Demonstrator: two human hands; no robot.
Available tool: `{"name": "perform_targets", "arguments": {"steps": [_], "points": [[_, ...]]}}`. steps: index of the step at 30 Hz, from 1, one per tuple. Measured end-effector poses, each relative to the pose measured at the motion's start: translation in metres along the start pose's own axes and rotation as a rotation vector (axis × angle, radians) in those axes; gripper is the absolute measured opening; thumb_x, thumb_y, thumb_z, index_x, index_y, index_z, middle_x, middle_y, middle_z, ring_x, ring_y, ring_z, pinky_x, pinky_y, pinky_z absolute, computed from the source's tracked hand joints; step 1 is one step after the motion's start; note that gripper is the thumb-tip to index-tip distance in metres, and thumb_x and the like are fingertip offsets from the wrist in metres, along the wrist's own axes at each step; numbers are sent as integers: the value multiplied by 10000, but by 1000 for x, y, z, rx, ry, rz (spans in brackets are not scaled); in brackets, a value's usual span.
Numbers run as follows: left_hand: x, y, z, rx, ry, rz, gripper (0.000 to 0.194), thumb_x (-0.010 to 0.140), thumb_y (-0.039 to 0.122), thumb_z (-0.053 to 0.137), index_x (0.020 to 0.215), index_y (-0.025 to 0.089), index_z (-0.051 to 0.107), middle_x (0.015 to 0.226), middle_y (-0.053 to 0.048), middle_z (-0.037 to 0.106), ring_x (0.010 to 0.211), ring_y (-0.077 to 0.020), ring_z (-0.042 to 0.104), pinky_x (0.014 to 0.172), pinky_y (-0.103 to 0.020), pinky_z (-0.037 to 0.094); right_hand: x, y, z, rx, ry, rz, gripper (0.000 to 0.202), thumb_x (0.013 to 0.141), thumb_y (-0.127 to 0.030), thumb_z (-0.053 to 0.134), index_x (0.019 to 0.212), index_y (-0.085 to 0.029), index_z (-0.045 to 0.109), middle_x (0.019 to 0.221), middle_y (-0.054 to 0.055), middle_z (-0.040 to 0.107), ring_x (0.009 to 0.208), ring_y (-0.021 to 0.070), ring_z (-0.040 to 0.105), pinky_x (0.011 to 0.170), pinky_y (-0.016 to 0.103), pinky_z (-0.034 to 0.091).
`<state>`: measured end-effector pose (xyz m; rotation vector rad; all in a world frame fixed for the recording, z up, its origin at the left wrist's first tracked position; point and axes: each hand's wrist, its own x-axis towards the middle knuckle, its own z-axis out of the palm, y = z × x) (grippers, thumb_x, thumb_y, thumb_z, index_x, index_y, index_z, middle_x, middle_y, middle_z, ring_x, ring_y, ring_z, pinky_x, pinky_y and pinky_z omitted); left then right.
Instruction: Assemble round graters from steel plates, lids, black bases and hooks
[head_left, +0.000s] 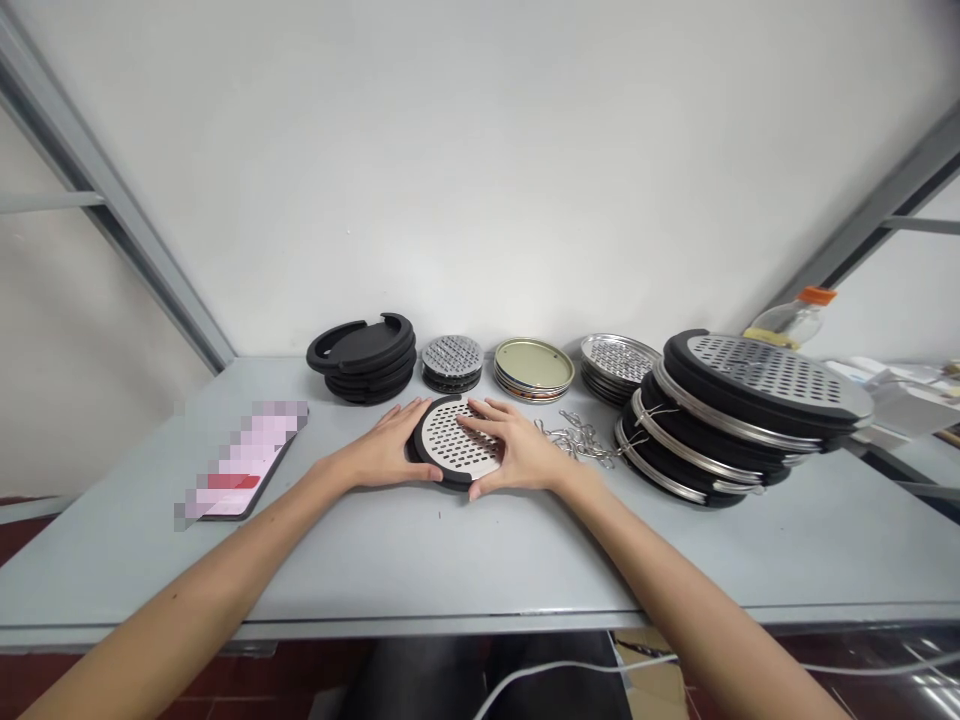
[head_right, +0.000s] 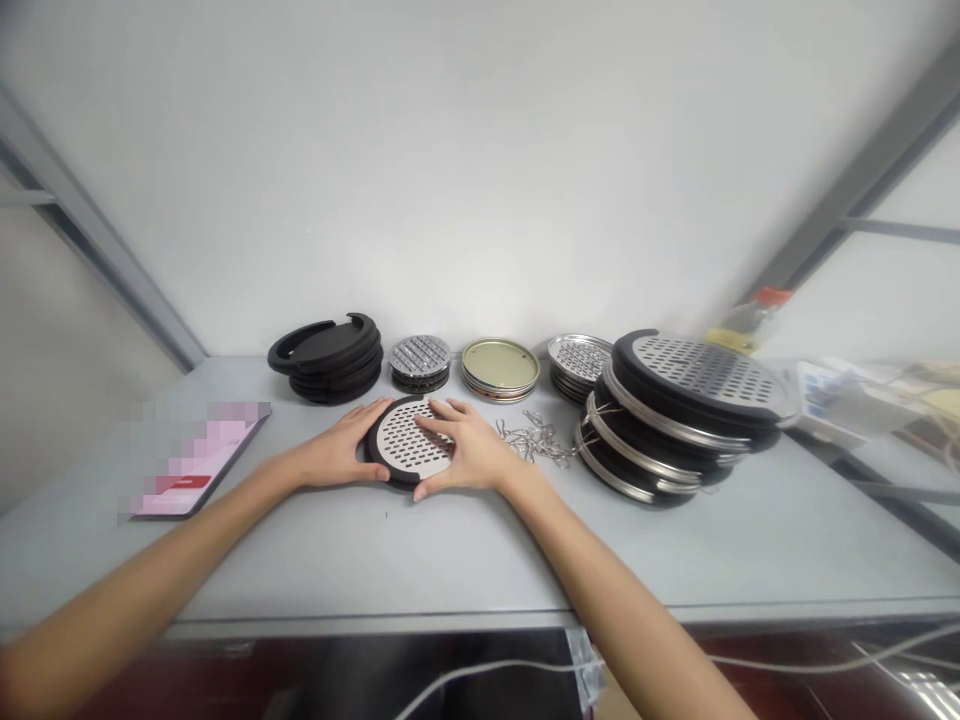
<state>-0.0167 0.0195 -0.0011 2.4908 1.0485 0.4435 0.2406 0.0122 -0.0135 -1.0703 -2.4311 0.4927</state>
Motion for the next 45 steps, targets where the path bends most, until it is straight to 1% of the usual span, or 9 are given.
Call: {"name": "perform_targets", "arguments": {"steps": [6, 9, 16, 18, 22, 26, 34, 41, 45], "points": [[1, 2, -1, -6, -3, 6, 1012, 680, 656, 670, 1469, 235, 196, 1482, -124, 332, 1374, -372, 249, 1116, -508, 216, 2, -2, 2, -17, 14, -1, 1078, 418, -671, 785, 1361, -243, 484, 1488, 134, 343, 1334, 434, 309, 1059, 581, 290], [1, 5, -3, -19, 10, 23, 990, 681, 639, 681, 1457, 228, 225, 1451, -128, 373, 1346, -358, 304, 1104, -493, 249, 3, -3, 1, -6, -1, -2, 1097, 420, -665, 788, 1374, -232, 464, 1498, 146, 319, 1353, 439, 275, 1061, 590, 281], [-2, 3, -9, -5, 8, 79, 961, 688, 620, 687, 1445, 221, 249, 1441, -126, 375, 1335, -352, 325, 1097, -467, 283, -5, 5, -13, 59, -37, -7, 1202, 461, -628, 798, 1464, -211, 283, 1542, 163, 190, 1405, 375, 199, 1124, 525, 222], [-4, -1, -10, 0, 6, 83, 972, 684, 626, 688, 1446, 213, 248, 1454, -128, 358, 1341, -348, 321, 1102, -450, 287, -7, 10, -17, 43, -25, 27, 1192, 483, -623, 792, 1464, -183, 279, 1522, 182, 243, 1398, 376, 222, 1125, 524, 220], [-5, -3, -10, -13, 9, 77, 980, 684, 632, 685, 1449, 207, 245, 1467, -127, 342, 1347, -338, 320, 1109, -436, 284, -7, 15, -19, 23, -31, 29, 1059, 515, -629, 773, 1394, -168, 401, 1410, 171, 440, 1320, 380, 376, 1087, 506, 308], [-4, -1, -10, -49, 15, 82, 974, 687, 613, 695, 1448, 205, 245, 1462, -126, 357, 1337, -322, 341, 1107, -424, 293, -6, 11, -17, 58, -15, 42, 1010, 521, -646, 761, 1353, -168, 445, 1351, 145, 509, 1245, 371, 468, 1049, 481, 374], [-3, -4, -9, -93, 47, 97, 998, 653, 598, 731, 1446, 208, 269, 1457, -126, 383, 1314, -326, 382, 1095, -441, 301, -6, 12, -14, 111, 10, 79, 1127, 490, -629, 784, 1411, -114, 387, 1463, 192, 366, 1319, 373, 389, 1100, 490, 308], [-2, -4, -9, -99, 60, 98, 992, 631, 586, 752, 1434, 212, 307, 1444, -115, 411, 1301, -320, 409, 1085, -429, 322, -6, 12, -12, 138, 14, 99, 1130, 476, -604, 800, 1414, -128, 388, 1471, 193, 343, 1336, 365, 365, 1118, 491, 272], [-4, -9, -8, -56, 42, 62, 1026, 641, 614, 728, 1462, 214, 262, 1480, -117, 360, 1355, -345, 325, 1104, -454, 294, -5, 13, -12, 139, -4, 102, 1124, 502, -605, 788, 1429, -136, 359, 1483, 187, 324, 1344, 354, 357, 1122, 487, 264]]}}
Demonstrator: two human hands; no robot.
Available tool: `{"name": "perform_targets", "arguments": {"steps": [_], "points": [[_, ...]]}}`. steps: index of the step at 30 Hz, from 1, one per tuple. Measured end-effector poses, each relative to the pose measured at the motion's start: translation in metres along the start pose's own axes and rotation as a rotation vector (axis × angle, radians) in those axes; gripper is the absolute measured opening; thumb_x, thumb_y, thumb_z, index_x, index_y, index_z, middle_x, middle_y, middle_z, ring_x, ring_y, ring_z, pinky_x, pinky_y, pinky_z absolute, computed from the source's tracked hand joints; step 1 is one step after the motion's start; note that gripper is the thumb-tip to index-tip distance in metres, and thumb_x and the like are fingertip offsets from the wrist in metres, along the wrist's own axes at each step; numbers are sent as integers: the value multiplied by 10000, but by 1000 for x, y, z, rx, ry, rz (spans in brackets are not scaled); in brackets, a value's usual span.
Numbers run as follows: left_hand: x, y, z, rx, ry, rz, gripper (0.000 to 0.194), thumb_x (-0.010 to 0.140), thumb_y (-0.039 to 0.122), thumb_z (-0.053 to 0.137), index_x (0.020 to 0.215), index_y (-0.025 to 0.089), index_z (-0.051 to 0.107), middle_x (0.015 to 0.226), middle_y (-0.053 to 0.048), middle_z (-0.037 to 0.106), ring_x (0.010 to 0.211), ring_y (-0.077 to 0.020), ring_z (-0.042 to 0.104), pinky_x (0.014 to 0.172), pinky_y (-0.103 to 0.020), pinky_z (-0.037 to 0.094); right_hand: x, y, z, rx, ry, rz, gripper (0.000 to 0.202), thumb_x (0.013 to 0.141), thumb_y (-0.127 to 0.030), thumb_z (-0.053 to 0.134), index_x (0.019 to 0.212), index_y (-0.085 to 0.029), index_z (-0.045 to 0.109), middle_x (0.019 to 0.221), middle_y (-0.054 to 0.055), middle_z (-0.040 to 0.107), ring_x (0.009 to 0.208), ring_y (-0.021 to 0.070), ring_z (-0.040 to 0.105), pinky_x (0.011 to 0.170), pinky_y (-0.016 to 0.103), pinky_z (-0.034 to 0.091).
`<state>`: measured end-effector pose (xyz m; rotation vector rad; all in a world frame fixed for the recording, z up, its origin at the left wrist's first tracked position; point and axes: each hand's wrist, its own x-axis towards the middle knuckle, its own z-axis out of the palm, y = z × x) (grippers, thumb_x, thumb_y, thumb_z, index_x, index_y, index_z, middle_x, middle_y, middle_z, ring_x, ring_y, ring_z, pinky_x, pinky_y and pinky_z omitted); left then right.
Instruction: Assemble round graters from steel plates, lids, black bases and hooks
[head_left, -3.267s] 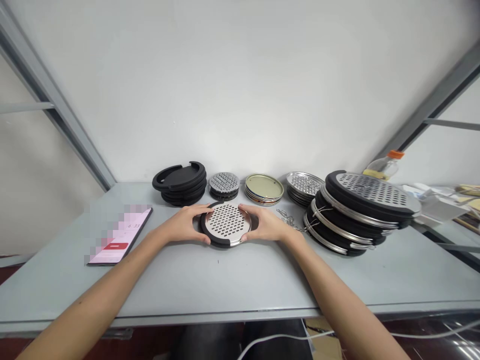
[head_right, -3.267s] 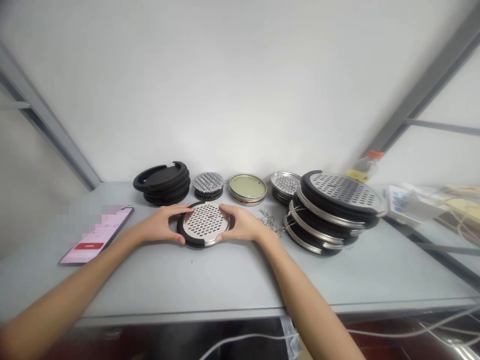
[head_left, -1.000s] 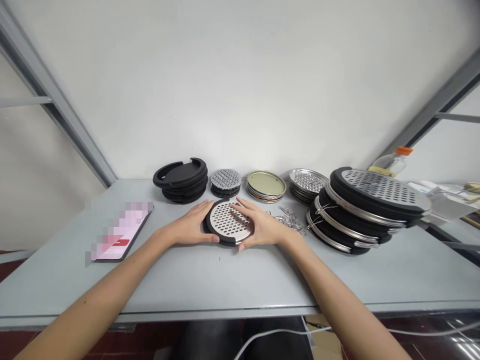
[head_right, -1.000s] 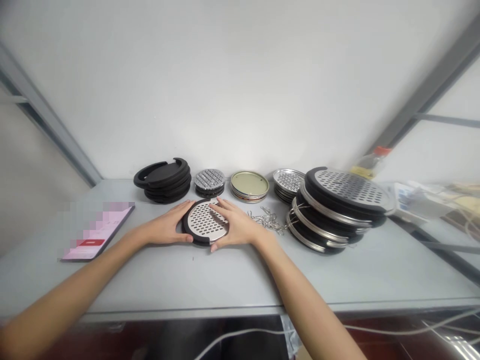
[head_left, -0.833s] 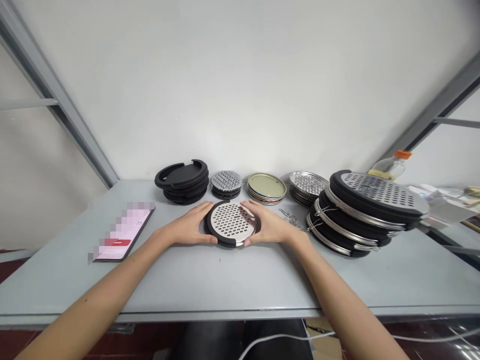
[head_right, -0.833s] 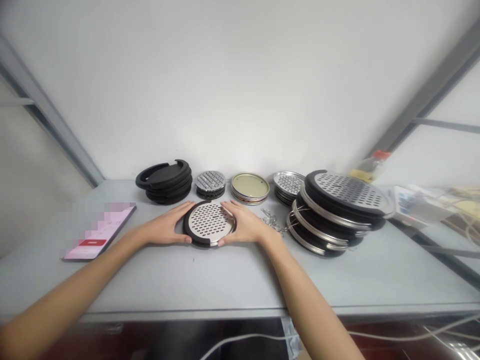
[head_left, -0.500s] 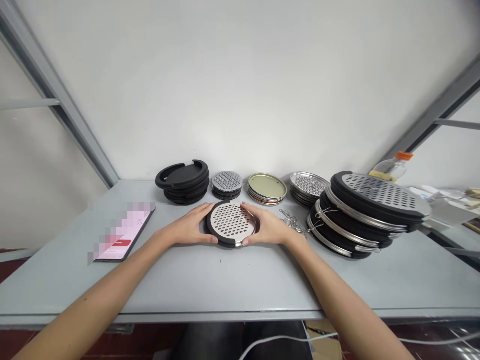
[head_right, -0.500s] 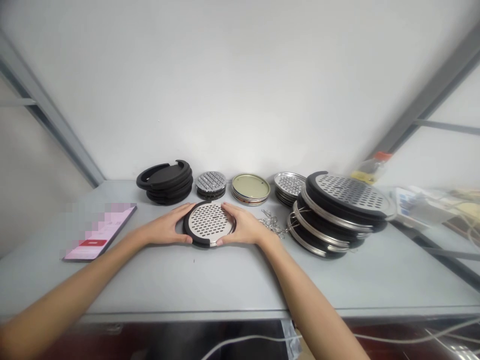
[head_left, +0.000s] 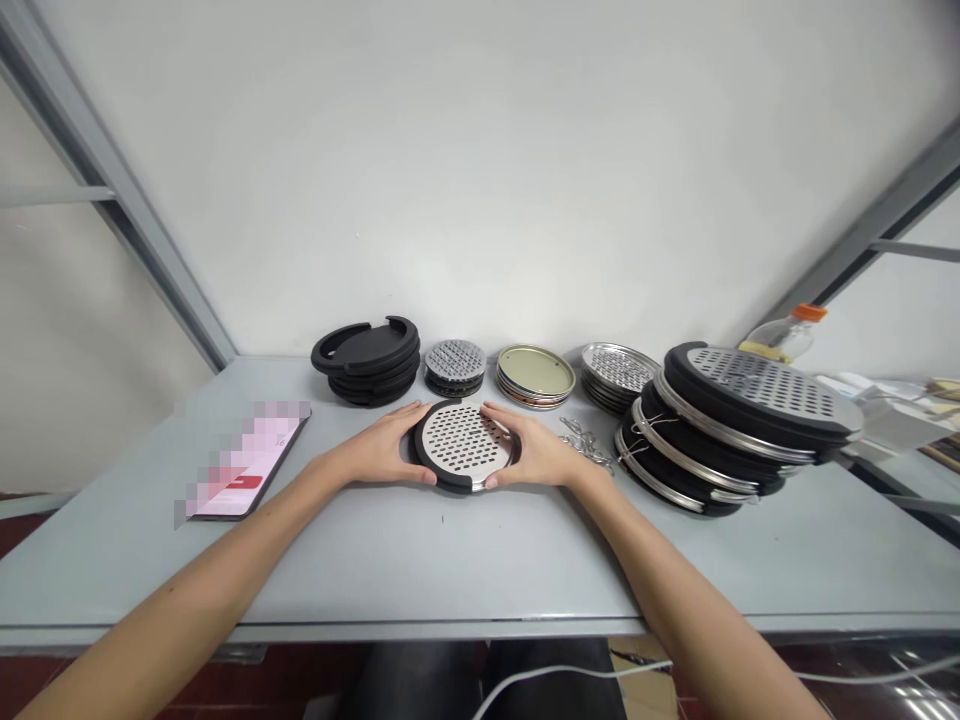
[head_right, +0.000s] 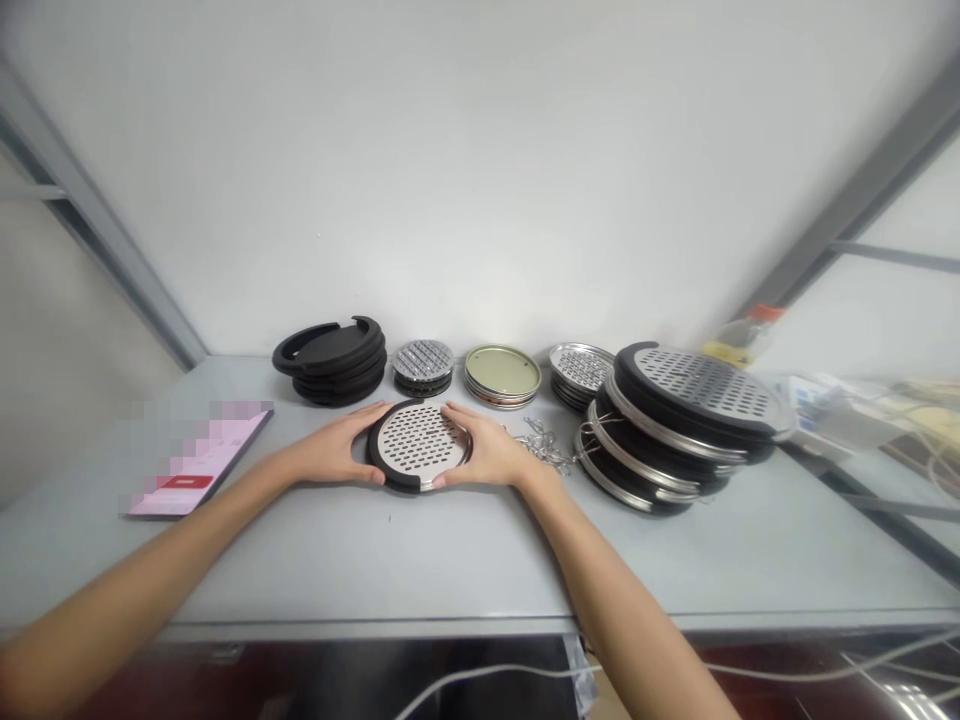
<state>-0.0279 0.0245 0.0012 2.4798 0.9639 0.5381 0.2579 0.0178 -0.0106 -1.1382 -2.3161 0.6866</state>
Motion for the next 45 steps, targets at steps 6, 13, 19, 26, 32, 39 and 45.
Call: {"name": "perform_targets", "arguments": {"steps": [6, 13, 19, 26, 32, 39, 45], "points": [[-8, -7, 2, 158, -66, -59, 1080, 688, 675, 648, 1503, 209, 116, 1563, -137, 114, 1420, -359, 129, 1134, -494, 199, 1, -1, 3, -46, -3, -1, 1120, 515, -633, 769, 1424, -122, 364, 1478, 208, 328, 1350, 346, 349, 1119, 489, 267], [-5, 8, 13, 254, -59, 15, 1068, 669, 722, 626, 1495, 217, 175, 1566, -131, 95, 1427, -358, 80, 1140, -504, 166, 0, -5, 9, -75, -18, -20, 1088, 585, -646, 725, 1456, -153, 299, 1519, 211, 227, 1396, 347, 249, 1117, 506, 256], [-5, 7, 14, 285, -60, 22, 984, 746, 713, 552, 1498, 217, 158, 1566, -113, 111, 1432, -323, 100, 1145, -468, 182, -1, -6, 6, -85, -41, -26, 1108, 572, -647, 731, 1467, -180, 274, 1529, 193, 213, 1397, 348, 246, 1115, 501, 264], [-3, 4, 8, 298, -83, 41, 926, 765, 700, 542, 1486, 217, 219, 1558, -101, 160, 1431, -304, 125, 1148, -457, 191, -1, -4, 9, -103, -17, -17, 1099, 577, -669, 714, 1463, -178, 287, 1518, 200, 242, 1383, 352, 280, 1105, 507, 278], [-2, -2, 2, 198, -34, 23, 813, 814, 645, 530, 1460, 207, 302, 1533, -93, 254, 1416, -288, 203, 1148, -448, 205, 1, -5, 7, -96, 42, -61, 1059, 586, -646, 727, 1447, -184, 320, 1526, 187, 230, 1386, 342, 278, 1112, 497, 276], [0, -5, -2, -57, 106, 50, 680, 883, 622, 423, 1394, 173, 429, 1435, -95, 442, 1343, -271, 373, 1122, -424, 273, 3, -7, 2, -62, 305, -149, 569, 853, -465, 565, 1356, -221, 460, 1381, 115, 491, 1292, 256, 438, 1092, 445, 336], [1, -2, -2, -214, 159, 35, 715, 856, 694, 377, 1299, 159, 548, 1327, -106, 560, 1221, -297, 513, 1043, -409, 374, 4, -7, 1, -35, 404, -182, 413, 877, -409, 545, 1256, -246, 567, 1253, 87, 600, 1177, 249, 535, 1033, 439, 401]]}}
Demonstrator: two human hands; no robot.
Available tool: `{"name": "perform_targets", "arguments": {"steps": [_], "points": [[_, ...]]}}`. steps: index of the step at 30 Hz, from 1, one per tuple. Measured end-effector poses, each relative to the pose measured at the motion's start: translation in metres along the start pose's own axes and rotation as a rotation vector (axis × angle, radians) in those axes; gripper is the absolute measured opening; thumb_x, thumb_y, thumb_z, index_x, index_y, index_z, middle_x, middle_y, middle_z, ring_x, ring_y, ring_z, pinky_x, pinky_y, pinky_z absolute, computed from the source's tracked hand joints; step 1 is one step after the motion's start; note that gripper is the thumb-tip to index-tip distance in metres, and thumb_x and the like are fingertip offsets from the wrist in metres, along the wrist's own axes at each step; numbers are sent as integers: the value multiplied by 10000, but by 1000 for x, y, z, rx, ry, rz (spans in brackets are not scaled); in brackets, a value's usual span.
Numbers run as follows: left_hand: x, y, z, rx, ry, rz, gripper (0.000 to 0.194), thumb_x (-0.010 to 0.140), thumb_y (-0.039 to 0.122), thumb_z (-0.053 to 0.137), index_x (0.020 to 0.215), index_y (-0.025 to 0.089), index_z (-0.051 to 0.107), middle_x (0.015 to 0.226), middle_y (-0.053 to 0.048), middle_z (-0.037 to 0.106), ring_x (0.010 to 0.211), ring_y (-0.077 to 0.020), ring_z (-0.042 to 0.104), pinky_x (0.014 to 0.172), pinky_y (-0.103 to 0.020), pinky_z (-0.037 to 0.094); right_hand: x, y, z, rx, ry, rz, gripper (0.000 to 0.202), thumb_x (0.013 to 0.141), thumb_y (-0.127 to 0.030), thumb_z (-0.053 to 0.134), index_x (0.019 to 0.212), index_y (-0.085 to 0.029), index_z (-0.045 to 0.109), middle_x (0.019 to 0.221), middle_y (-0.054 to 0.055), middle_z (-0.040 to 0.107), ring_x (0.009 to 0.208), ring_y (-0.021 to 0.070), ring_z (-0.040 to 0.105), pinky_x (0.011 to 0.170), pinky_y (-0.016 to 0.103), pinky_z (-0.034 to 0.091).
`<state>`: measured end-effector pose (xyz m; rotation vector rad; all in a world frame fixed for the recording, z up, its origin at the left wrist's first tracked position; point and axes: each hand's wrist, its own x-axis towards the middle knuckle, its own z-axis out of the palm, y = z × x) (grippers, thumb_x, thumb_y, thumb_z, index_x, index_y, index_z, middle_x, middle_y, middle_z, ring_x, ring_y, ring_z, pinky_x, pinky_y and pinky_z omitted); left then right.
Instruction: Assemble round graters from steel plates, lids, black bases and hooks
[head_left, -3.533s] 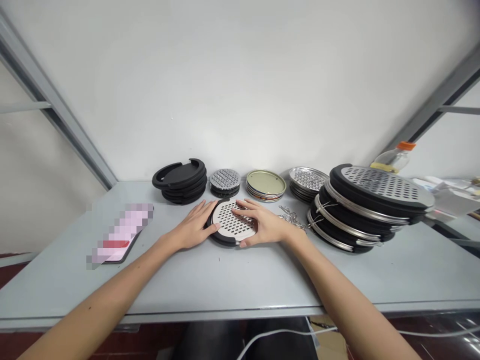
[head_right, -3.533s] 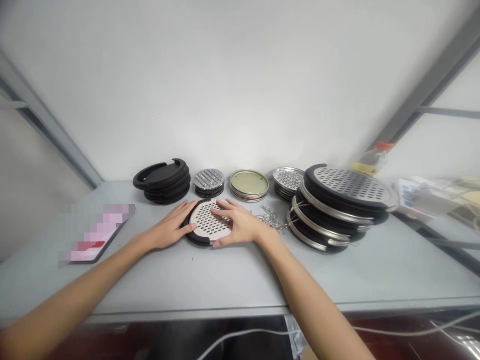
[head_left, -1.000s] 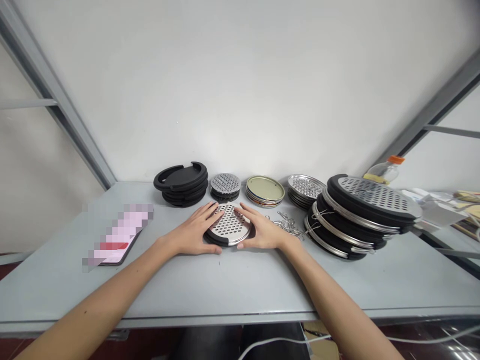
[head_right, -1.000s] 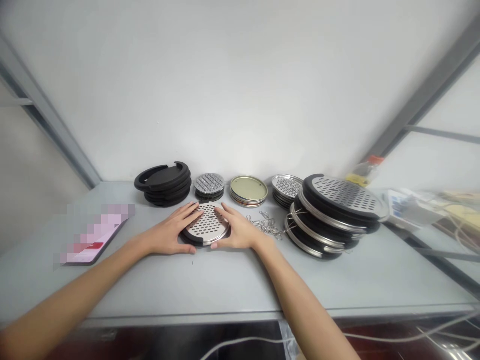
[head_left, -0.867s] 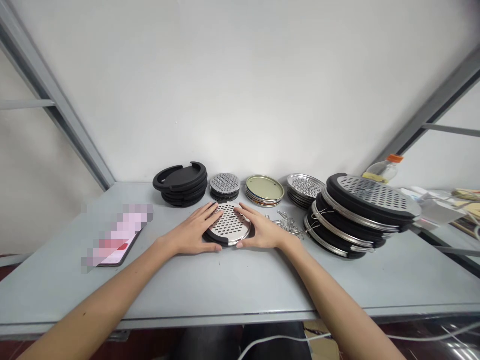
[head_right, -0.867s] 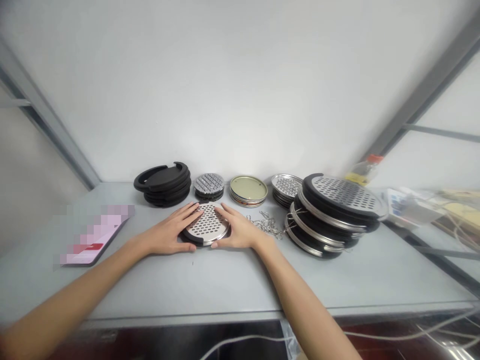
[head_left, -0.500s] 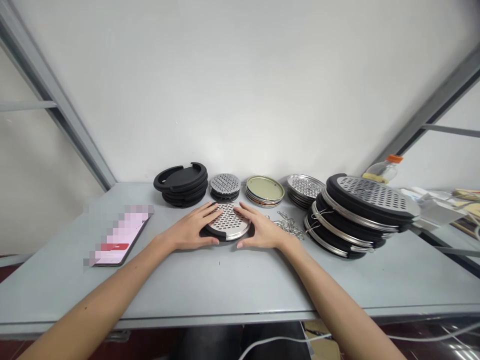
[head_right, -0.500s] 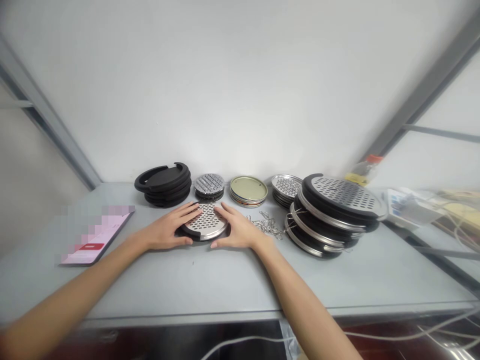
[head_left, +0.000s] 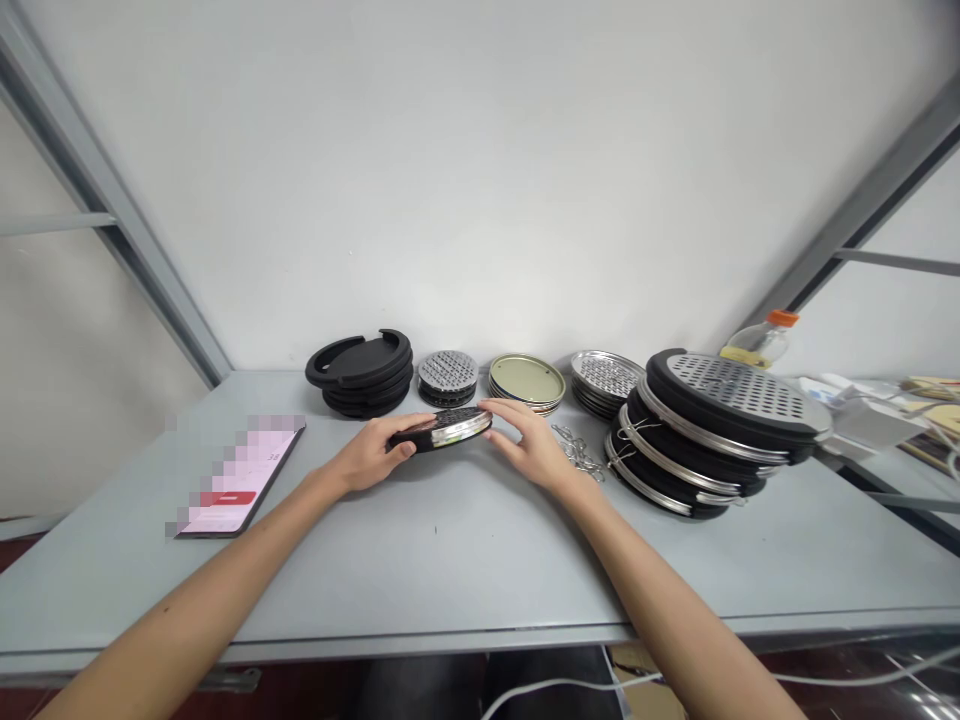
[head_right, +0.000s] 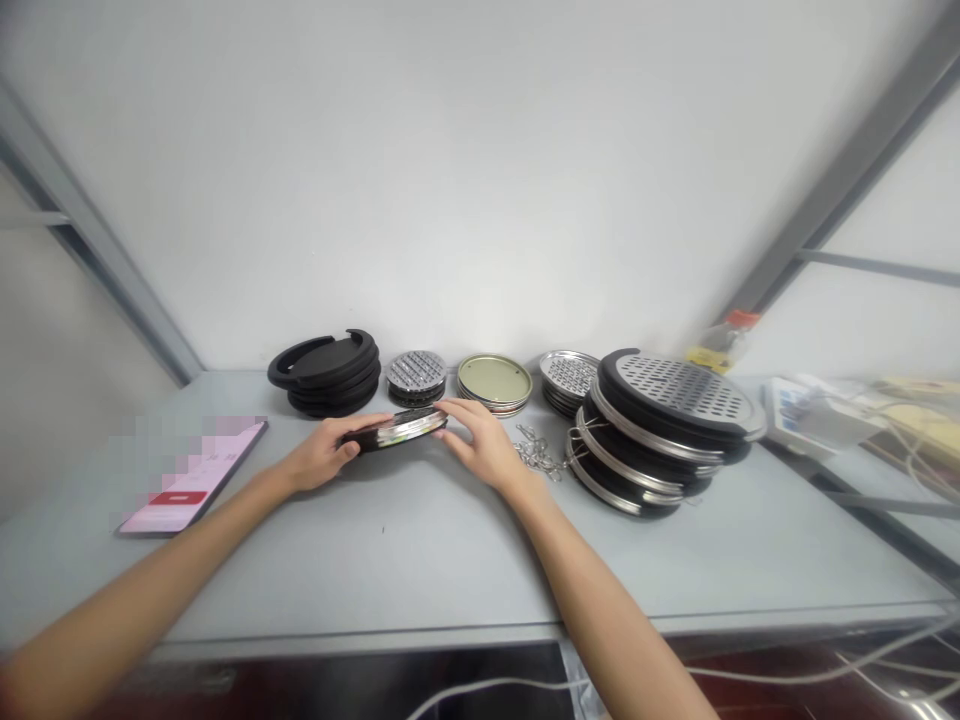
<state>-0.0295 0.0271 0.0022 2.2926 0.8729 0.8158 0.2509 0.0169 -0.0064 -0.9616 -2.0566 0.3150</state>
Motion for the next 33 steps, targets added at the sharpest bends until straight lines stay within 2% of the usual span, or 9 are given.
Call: {"name": "perform_targets", "arguments": {"steps": [4, 9, 12, 15, 18, 22, 27, 30, 33], "points": [[0, 6, -1, -29, 37, -35, 737, 872, 708, 286, 1232, 146, 598, 1225, -104, 631, 1131, -300, 570, 993, -398, 409, 1, -4, 0, 56, 59, -4, 330, 859, -397, 582, 1140, -231, 639, 1124, 77, 668, 1076, 235, 588, 972, 401, 444], [0, 7, -2, -16, 134, -17, 755, 875, 709, 269, 1241, 120, 568, 1250, -136, 603, 1165, -303, 543, 1018, -406, 388, 3, -5, 5, 160, 126, 70, 268, 823, -384, 620, 1021, -213, 678, 1027, 69, 698, 973, 225, 625, 886, 377, 486], [-1, 7, -1, 46, 175, 20, 701, 874, 667, 373, 1308, 128, 491, 1302, -136, 558, 1199, -294, 516, 1025, -396, 393, 3, -5, 7, 193, 189, 149, 267, 796, -392, 633, 972, -200, 694, 1005, 75, 707, 887, 220, 641, 835, 377, 504], [-2, 11, 3, 170, 228, 9, 659, 853, 555, 530, 1371, 169, 397, 1371, -115, 493, 1243, -283, 479, 1051, -400, 381, 5, -7, 7, 235, 238, 230, 277, 778, -397, 637, 939, -182, 704, 962, 80, 714, 826, 212, 642, 783, 363, 515], [-3, 16, 7, 290, 277, 14, 732, 827, 482, 604, 1429, 214, 284, 1433, -98, 416, 1299, -276, 418, 1101, -426, 325, 6, -11, 5, 303, 246, 281, 290, 783, -409, 626, 907, -163, 713, 908, 81, 717, 825, 215, 638, 748, 337, 511], [-3, 20, 9, 335, 300, 42, 836, 810, 450, 636, 1469, 259, 156, 1457, -95, 359, 1316, -281, 390, 1110, -448, 314, 7, -17, 3, 403, 218, 327, 318, 814, -450, 582, 839, -159, 709, 832, 56, 710, 790, 209, 631, 718, 309, 488], [-4, 26, 7, 423, 211, 116, 993, 711, 540, 709, 1477, 269, 138, 1494, -116, 271, 1359, -341, 290, 1115, -504, 272, 8, -21, 2, 492, 168, 413, 359, 819, -488, 553, 741, -154, 658, 717, 27, 652, 700, 171, 577, 647, 265, 441], [-4, 31, 6, 501, 101, 165, 1073, 629, 647, 718, 1475, 254, 187, 1535, -137, 167, 1389, -388, 191, 1123, -533, 213, 9, -20, 4, 499, 117, 487, 379, 819, -493, 540, 695, -147, 633, 639, 8, 591, 619, 139, 518, 575, 238, 391], [-4, 32, 8, 522, -16, 148, 1107, 580, 715, 700, 1469, 240, 241, 1554, -148, 115, 1400, -423, 122, 1116, -569, 178, 8, -16, 9, 431, 79, 534, 424, 833, -506, 501, 624, -146, 587, 565, -14, 507, 550, 118, 445, 511, 229, 324]]}}
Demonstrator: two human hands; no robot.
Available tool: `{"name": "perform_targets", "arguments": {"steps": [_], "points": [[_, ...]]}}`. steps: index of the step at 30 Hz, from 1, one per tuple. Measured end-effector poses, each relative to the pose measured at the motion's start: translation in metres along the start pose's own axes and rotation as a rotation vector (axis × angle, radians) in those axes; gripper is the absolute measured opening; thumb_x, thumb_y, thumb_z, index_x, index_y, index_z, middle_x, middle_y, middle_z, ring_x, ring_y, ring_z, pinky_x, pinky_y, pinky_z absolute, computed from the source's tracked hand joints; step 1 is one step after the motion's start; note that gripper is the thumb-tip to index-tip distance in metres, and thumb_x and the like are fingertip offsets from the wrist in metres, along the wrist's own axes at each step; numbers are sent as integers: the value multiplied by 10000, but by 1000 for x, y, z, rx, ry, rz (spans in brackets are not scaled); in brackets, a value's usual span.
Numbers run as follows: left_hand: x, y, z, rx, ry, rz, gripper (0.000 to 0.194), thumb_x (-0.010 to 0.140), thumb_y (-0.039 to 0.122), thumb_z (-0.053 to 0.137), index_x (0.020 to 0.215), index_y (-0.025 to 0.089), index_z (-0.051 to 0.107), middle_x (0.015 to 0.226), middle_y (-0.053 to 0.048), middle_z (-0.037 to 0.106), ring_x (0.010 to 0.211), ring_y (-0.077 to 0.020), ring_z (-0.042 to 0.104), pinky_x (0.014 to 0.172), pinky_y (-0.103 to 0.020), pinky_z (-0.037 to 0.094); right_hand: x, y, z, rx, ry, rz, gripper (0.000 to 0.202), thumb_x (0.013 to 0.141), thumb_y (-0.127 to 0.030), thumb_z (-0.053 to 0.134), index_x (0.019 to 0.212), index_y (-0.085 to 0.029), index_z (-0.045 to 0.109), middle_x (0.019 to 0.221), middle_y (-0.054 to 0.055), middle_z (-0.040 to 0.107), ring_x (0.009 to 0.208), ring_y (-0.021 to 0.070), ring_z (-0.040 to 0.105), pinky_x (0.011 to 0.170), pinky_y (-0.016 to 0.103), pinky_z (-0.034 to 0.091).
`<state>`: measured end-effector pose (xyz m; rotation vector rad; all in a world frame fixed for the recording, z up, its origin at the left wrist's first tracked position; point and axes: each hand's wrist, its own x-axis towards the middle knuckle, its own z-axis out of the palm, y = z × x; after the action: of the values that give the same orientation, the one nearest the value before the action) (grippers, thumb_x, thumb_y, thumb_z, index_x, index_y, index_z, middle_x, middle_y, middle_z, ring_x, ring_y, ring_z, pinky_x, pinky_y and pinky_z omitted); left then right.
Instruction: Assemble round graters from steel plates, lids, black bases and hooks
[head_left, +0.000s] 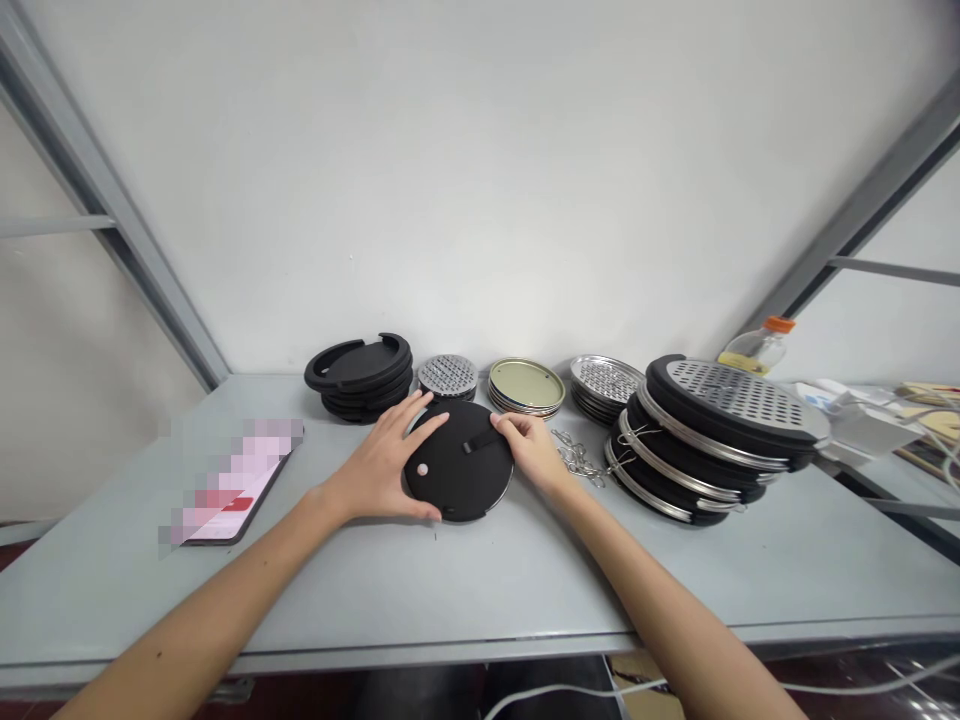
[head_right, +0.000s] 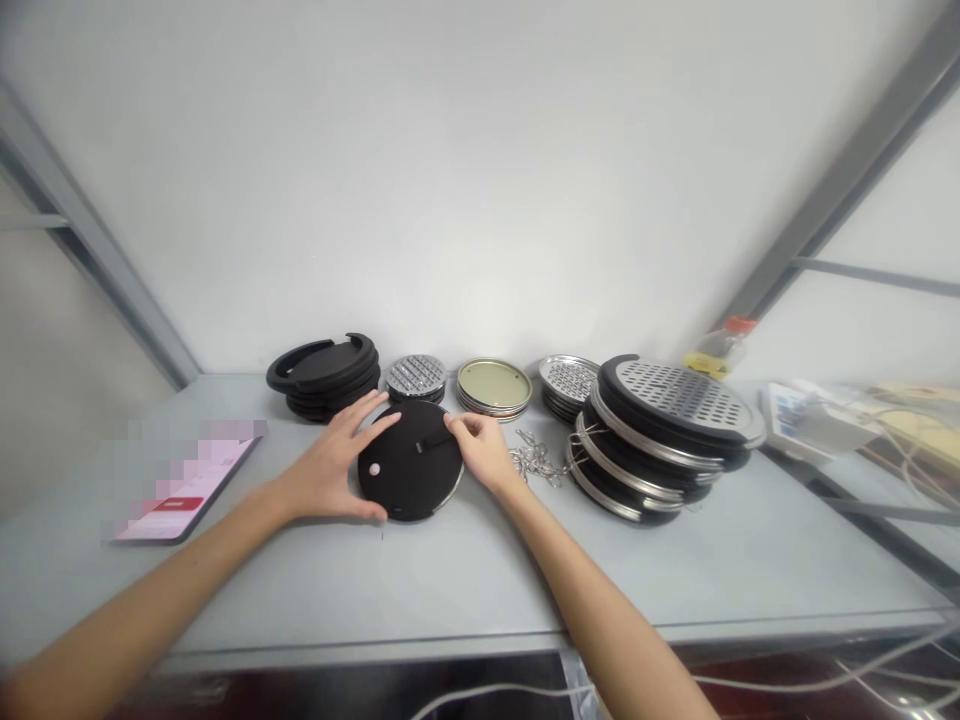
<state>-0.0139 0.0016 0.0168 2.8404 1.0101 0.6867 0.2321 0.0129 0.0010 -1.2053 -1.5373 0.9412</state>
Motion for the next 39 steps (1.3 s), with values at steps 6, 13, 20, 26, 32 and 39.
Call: {"name": "perform_targets", "arguments": {"steps": [6, 13, 20, 26, 32, 39], "points": [[-5, -3, 11, -108, -196, -2, 1211, 517, 683, 759, 1492, 254, 182, 1564, -145, 81, 1406, -414, 121, 1116, -559, 191, -3, 12, 5, -386, 12, -117, 478, 900, -490, 391, 564, -173, 510, 530, -17, 485, 523, 125, 417, 516, 244, 281], [-8, -7, 8, -148, -234, -33, 1138, 561, 611, 775, 1486, 273, 206, 1564, -115, 111, 1398, -398, 176, 1108, -532, 251, -4, 16, 4, -625, -33, -270, 551, 960, -474, 263, 571, -194, 535, 584, 39, 584, 590, 175, 525, 649, 298, 386], [-8, -12, 4, -135, -300, -44, 1125, 565, 645, 753, 1483, 272, 220, 1563, -119, 117, 1409, -380, 157, 1114, -529, 237, -2, 18, 1, -644, -147, -331, 489, 949, -497, 316, 925, -220, 719, 1157, 70, 672, 1242, 282, 483, 1119, 576, 123], [-9, -18, 1, -158, -330, -69, 1145, 522, 649, 776, 1472, 285, 251, 1569, -110, 93, 1415, -395, 108, 1115, -547, 212, -5, 15, 0, -726, -225, -375, 474, 943, -486, 352, 1064, -193, 705, 1299, 99, 585, 1345, 296, 360, 1138, 569, 128], [-9, -22, 0, -166, -369, -111, 1134, 530, 686, 750, 1470, 297, 250, 1572, -87, 97, 1423, -358, 117, 1130, -502, 200, -7, 12, 3, -758, -211, -394, 481, 945, -480, 352, 1069, -159, 687, 1279, 106, 598, 1318, 300, 397, 1124, 539, 199], [-9, -24, 1, -163, -394, -139, 1120, 547, 707, 725, 1473, 313, 233, 1576, -62, 83, 1430, -331, 112, 1143, -472, 180, -9, 7, -3, -645, -341, -426, 785, 793, -627, 546, 1375, -115, 422, 1412, 164, 452, 1354, 318, 332, 1109, 492, 268]]}}
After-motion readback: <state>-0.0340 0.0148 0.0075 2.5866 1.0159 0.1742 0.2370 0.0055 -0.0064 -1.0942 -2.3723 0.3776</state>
